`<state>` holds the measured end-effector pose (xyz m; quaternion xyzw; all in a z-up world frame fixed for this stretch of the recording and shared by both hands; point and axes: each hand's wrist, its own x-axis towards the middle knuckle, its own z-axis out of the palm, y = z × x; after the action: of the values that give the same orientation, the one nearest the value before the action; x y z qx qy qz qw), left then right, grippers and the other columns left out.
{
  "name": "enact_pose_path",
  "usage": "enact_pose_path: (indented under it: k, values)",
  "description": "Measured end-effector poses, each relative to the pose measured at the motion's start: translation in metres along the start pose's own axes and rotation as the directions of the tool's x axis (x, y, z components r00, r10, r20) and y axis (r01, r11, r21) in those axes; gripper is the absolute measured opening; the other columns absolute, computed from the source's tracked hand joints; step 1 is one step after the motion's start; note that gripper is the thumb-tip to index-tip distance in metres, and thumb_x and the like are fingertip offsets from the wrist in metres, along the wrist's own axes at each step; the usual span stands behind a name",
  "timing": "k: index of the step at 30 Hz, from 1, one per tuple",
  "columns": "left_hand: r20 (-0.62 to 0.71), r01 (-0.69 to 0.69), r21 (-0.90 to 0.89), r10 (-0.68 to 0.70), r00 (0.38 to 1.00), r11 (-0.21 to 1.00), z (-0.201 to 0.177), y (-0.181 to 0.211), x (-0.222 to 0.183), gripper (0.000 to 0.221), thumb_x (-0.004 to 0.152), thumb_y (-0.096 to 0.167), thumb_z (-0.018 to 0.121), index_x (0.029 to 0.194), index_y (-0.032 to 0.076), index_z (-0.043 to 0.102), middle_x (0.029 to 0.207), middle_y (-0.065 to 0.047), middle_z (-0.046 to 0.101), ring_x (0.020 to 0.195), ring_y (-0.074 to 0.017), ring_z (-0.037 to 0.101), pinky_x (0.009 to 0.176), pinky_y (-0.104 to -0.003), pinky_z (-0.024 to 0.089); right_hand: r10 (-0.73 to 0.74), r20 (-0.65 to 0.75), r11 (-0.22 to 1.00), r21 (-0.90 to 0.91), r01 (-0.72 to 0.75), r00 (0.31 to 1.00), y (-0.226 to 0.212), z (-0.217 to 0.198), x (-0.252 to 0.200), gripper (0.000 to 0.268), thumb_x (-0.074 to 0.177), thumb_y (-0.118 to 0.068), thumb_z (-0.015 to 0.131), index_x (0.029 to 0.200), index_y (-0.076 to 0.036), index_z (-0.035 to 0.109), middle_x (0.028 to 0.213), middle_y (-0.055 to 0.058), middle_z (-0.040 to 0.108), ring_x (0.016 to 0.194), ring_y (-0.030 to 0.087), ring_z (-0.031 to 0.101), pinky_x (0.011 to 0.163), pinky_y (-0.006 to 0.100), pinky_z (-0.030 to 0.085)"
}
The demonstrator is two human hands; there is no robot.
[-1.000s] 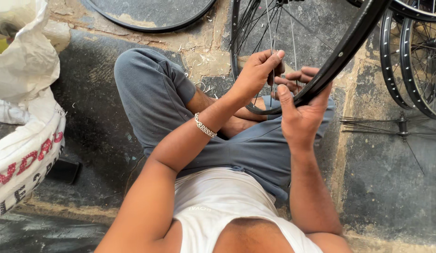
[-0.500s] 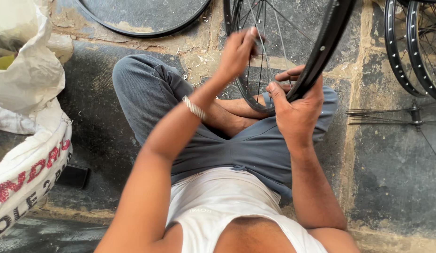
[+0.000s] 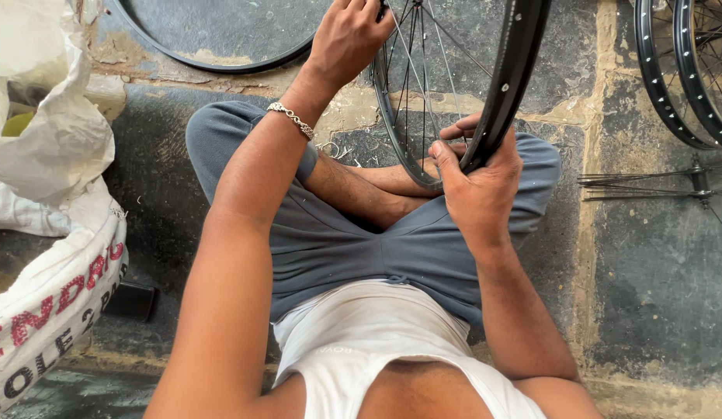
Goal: The person laces spokes into a bicycle rim by inserting the ends of spokes through the holes in the rim and securing them by hand.
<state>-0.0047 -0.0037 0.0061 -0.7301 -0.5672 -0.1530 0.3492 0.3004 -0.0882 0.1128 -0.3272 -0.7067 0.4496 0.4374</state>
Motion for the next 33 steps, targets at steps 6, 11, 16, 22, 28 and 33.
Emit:
enact_pose_path:
  k: [6, 11, 16, 22, 28, 33]
  values:
    - [0.038, -0.099, -0.079, 0.102, 0.994, 0.992, -0.006, 0.003, -0.003, 0.009, 0.101, 0.012, 0.072, 0.107, 0.011, 0.067, 0.096, -0.007, 0.065, 0.089, -0.0188, 0.062, 0.083, -0.035, 0.052, 0.057, -0.014, 0.998, 0.023, -0.057, 0.998, -0.004, 0.000, 0.001, 0.031, 0.098, 0.011, 0.072, 0.120, -0.001, 0.054, 0.107, 0.007, 0.070, 0.096, 0.014, 0.077, 0.081, 0.024, 0.065]
    - [0.155, 0.253, -0.628, -0.200, 0.967, 0.736, -0.069, 0.034, -0.012, 0.014, 0.096, 0.010, 0.077, 0.101, 0.005, 0.066, 0.093, -0.011, 0.066, 0.093, -0.0305, 0.065, 0.082, -0.042, 0.050, 0.148, -0.059, 0.986, 0.086, -0.143, 0.987, -0.008, -0.001, 0.004, 0.032, 0.093, 0.007, 0.072, 0.120, -0.003, 0.056, 0.112, 0.005, 0.069, 0.093, 0.013, 0.076, 0.076, 0.027, 0.068]
    - [0.241, 0.321, -0.938, -0.415, 0.877, 0.133, -0.137, 0.093, -0.005, 0.019, 0.105, 0.001, 0.062, 0.123, 0.002, 0.065, 0.115, -0.006, 0.075, 0.107, -0.0215, 0.073, 0.096, -0.035, 0.056, -0.149, -0.066, 0.957, -0.261, 0.127, 0.987, -0.011, -0.001, 0.003, 0.049, 0.087, 0.002, 0.080, 0.129, -0.002, 0.055, 0.116, 0.015, 0.065, 0.101, 0.031, 0.067, 0.090, 0.042, 0.056]
    - [0.435, 0.277, -0.898, -0.587, 0.683, -0.343, -0.162, 0.121, 0.010, 0.021, 0.107, 0.009, 0.056, 0.124, -0.003, 0.063, 0.111, -0.006, 0.063, 0.080, -0.0062, 0.045, 0.070, -0.022, 0.037, -0.257, -0.071, 0.936, -0.268, 0.230, 0.964, -0.030, 0.003, 0.006, 0.058, 0.088, 0.005, 0.076, 0.135, -0.007, 0.045, 0.129, 0.015, 0.056, 0.121, 0.034, 0.062, 0.097, 0.040, 0.057]
    - [0.358, 0.086, -0.896, -0.596, 0.718, -0.435, -0.176, 0.137, 0.002, 0.018, 0.122, 0.020, 0.057, 0.131, 0.004, 0.055, 0.115, -0.008, 0.064, 0.099, -0.0134, 0.060, 0.089, -0.026, 0.052, -0.311, -0.086, 0.937, -0.192, 0.290, 0.947, -0.031, 0.006, -0.010, 0.073, 0.090, -0.006, 0.083, 0.147, -0.010, 0.037, 0.140, 0.012, 0.049, 0.128, 0.028, 0.058, 0.098, 0.033, 0.061]
    - [0.504, -0.012, -0.611, -0.401, 0.765, -0.791, -0.185, 0.128, -0.012, 0.035, 0.113, 0.034, 0.054, 0.135, 0.006, 0.053, 0.116, -0.018, 0.069, 0.105, -0.0271, 0.070, 0.091, -0.039, 0.057, -0.331, -0.057, 0.926, -0.212, 0.313, 0.942, 0.012, -0.005, -0.078, 0.072, 0.098, -0.021, 0.082, 0.151, -0.011, 0.035, 0.151, 0.018, 0.038, 0.136, 0.031, 0.049, 0.115, 0.043, 0.047]
